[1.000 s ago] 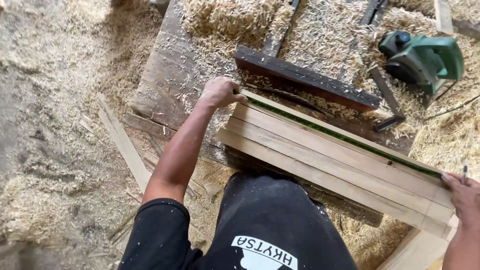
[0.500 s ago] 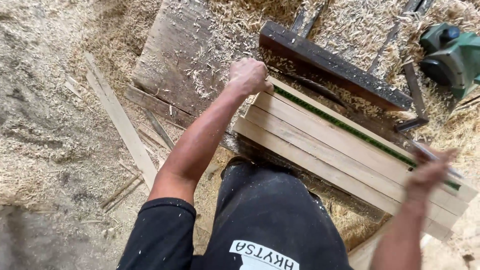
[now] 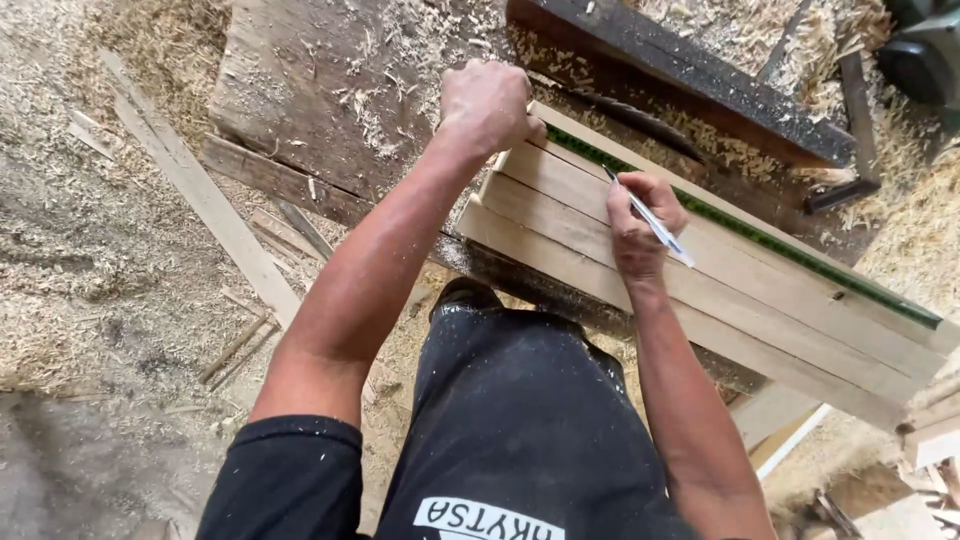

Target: The recorder uses a square, a measuring tape, and a pen to mark lines on wood planks for cutting.

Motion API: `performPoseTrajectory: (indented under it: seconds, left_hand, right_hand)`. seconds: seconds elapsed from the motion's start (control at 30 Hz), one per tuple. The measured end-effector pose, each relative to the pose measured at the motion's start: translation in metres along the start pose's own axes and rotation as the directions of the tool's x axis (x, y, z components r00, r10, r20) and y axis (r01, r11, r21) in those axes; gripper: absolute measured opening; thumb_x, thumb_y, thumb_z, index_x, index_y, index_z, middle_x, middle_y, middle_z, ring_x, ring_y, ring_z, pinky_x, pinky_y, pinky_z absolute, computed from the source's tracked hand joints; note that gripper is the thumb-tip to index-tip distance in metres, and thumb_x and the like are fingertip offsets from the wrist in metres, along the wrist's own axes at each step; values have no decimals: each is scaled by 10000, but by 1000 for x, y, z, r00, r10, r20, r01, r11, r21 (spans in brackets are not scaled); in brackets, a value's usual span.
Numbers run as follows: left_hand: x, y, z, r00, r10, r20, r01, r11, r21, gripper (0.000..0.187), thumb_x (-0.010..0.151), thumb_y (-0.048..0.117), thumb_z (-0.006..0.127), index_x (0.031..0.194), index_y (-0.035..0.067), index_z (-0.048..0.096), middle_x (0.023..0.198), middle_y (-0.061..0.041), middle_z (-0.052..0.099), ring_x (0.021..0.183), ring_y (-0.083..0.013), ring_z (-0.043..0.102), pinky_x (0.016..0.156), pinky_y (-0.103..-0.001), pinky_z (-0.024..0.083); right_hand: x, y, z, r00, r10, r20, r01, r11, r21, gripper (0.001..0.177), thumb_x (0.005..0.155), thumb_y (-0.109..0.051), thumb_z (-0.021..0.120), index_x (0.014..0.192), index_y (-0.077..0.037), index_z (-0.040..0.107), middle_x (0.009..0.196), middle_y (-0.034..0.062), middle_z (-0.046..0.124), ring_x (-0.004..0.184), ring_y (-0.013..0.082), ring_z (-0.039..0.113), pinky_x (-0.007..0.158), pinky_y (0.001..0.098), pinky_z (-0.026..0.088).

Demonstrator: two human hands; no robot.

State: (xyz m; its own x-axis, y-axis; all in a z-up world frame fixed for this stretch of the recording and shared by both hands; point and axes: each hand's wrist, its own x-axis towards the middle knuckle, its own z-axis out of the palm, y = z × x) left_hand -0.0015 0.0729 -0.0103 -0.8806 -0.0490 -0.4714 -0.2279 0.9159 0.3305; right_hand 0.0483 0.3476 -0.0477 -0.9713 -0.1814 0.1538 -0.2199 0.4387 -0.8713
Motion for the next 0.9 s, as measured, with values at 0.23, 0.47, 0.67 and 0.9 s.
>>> performPoseTrajectory:
  seconds: [0.23,0.47,0.67,0.9]
  left_hand:
    - [-7,2,-11,1000,-2,1,2,1000,-15,532,717,664,832,896,164,792,902,-75,738,918,-226,678,784,-428,542]
    - [4,-1,5,999,26,-20,-25,999,41,557,718,693,799,845,151,780,797,-61,711,844,-188,647,711,-395,554]
    - [2,-1,1,1000,5,22,-5,1000,-4,538,753,679,790,883,157,768,785,-55,704,811,-178,660,736,-400,560]
    - [0,0,-1,998,38,-57,-39,999,-15,529,687,665,836,856,165,786,791,-71,717,841,-212,668,752,-432,555]
  right_hand:
    - [0,3,8,996,-75,-50,77,995,58,66,954,9,745,969,-14,685,826,52,702,700,82,641,619,222,529]
    - [6,-9,9,970,-243,-12,241,965,-108,95,950,43,742,983,-23,682,923,109,749,795,132,726,690,267,618]
    - [7,-9,10,970,-241,2,240,963,-121,97,952,39,743,985,-26,678,937,101,753,812,136,737,717,268,633]
    - [5,-12,10,987,-161,-10,160,985,-66,76,953,35,747,984,-13,697,942,97,755,806,122,719,711,264,609]
